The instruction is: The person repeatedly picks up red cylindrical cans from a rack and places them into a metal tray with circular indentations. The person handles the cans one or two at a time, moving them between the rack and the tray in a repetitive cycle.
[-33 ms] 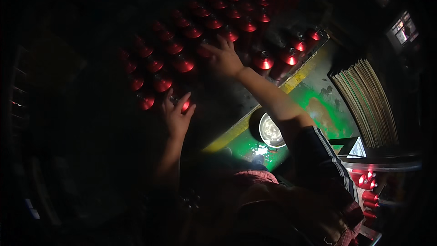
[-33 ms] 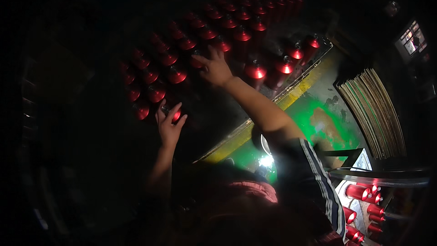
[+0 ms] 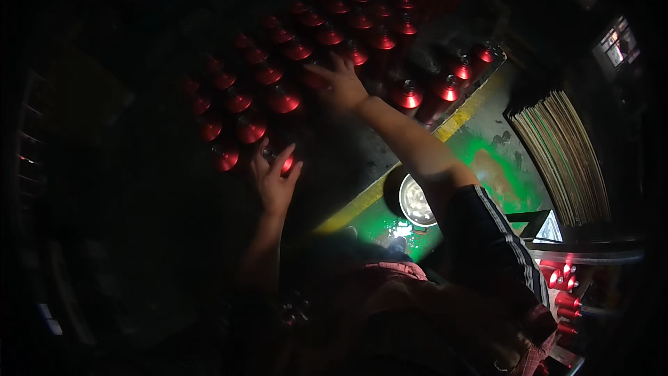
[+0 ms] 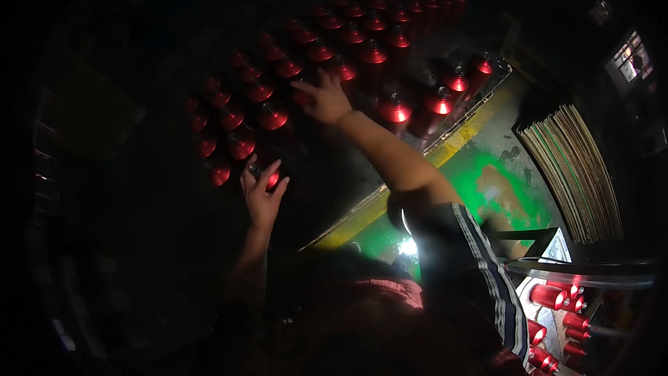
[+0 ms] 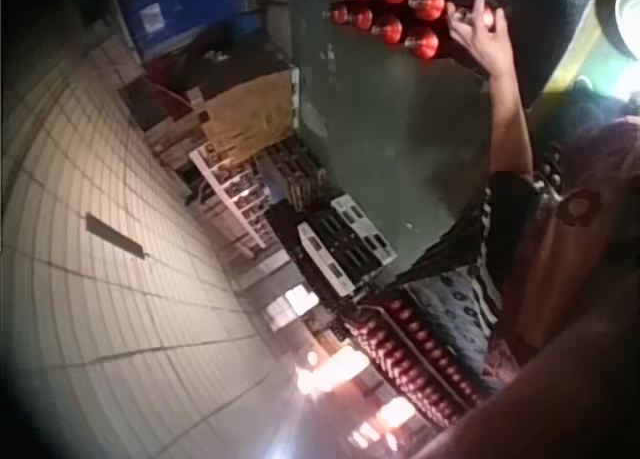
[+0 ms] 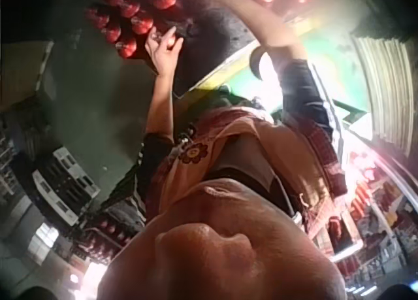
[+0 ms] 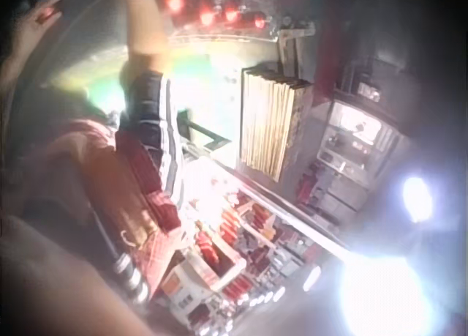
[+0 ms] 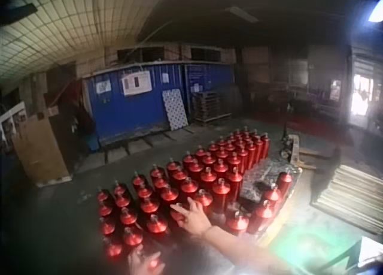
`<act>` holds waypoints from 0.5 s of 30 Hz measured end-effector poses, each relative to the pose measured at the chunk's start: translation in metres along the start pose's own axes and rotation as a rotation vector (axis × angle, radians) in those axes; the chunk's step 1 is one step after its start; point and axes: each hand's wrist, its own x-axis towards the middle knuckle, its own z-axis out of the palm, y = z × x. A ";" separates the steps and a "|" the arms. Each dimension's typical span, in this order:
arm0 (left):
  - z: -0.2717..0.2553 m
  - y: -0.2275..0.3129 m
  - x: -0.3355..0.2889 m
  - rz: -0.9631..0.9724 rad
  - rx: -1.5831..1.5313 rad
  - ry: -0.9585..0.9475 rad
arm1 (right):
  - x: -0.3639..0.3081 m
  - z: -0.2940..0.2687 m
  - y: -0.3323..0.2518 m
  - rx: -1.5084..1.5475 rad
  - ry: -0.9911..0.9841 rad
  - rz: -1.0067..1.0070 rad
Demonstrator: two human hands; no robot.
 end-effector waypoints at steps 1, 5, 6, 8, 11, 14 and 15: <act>0.004 -0.004 0.001 -0.030 0.006 0.000 | 0.010 0.017 0.008 -0.033 -0.005 -0.095; 0.011 -0.016 0.000 0.100 -0.009 0.101 | 0.020 0.053 0.032 -0.072 0.018 -0.203; 0.010 -0.018 -0.001 0.102 -0.009 0.078 | 0.008 0.051 0.035 -0.081 0.035 -0.179; 0.002 -0.020 -0.002 0.099 -0.065 0.007 | -0.012 0.031 0.036 0.041 0.120 -0.205; -0.014 -0.010 -0.008 0.189 -0.261 -0.053 | -0.075 -0.022 0.032 0.171 0.142 -0.324; -0.024 0.014 -0.024 0.012 -0.643 -0.218 | -0.174 -0.082 0.041 0.400 0.210 -0.223; -0.019 0.025 -0.030 -0.153 -0.754 -0.279 | -0.211 -0.101 0.049 0.493 0.278 -0.099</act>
